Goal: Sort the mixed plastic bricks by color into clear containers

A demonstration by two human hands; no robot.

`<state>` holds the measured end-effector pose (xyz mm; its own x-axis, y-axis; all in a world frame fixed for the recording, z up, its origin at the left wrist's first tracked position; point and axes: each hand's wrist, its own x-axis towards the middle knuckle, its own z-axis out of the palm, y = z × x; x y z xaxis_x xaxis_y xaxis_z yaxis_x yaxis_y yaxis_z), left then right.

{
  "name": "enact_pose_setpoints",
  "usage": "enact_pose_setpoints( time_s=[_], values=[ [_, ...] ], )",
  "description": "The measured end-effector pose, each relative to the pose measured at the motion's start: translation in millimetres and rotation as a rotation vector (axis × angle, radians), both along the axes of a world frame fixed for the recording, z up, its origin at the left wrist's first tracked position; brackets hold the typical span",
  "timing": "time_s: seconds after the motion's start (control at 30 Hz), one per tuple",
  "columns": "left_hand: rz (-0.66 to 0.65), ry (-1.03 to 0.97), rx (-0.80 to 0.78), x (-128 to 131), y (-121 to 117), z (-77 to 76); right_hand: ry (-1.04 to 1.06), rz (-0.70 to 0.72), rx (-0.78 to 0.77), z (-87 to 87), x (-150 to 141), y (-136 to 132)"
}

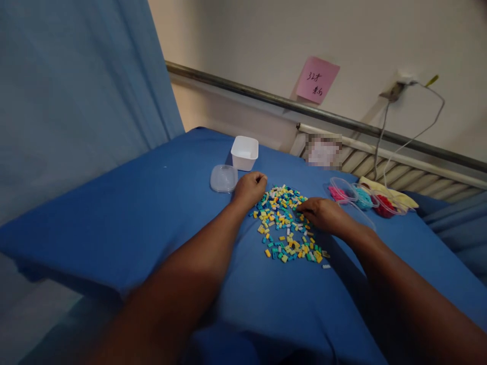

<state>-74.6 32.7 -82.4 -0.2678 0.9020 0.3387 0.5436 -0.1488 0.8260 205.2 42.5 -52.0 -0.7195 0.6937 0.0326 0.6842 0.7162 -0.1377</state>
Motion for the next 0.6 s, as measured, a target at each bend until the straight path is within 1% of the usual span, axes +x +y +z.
enact_pose_setpoints(
  time_s=[0.1,0.23,0.33,0.4,0.47,0.53,0.6],
  values=[
    [-0.003,-0.003,0.000,0,0,-0.5,-0.094,0.037,0.004,4.2,-6,1],
    [0.001,-0.009,-0.004,0,0,-0.4,-0.123,-0.018,-0.014,10.8,-10,2],
    [0.003,-0.002,-0.010,0,-1,0.1,-0.106,-0.036,-0.006,16.2,-13,-4],
    [0.001,0.005,-0.012,1,-1,0.4,-0.063,-0.058,0.000,18.8,-19,-10],
    [-0.002,0.009,-0.014,1,-2,0.8,0.032,-0.068,-0.023,19.4,-29,-16],
    [0.000,0.015,-0.015,1,-2,1.2,0.144,-0.048,-0.064,17.7,-44,-19],
    [0.006,0.020,-0.010,2,-3,1.5,0.210,0.001,-0.084,14.1,-60,-20]
  ],
)
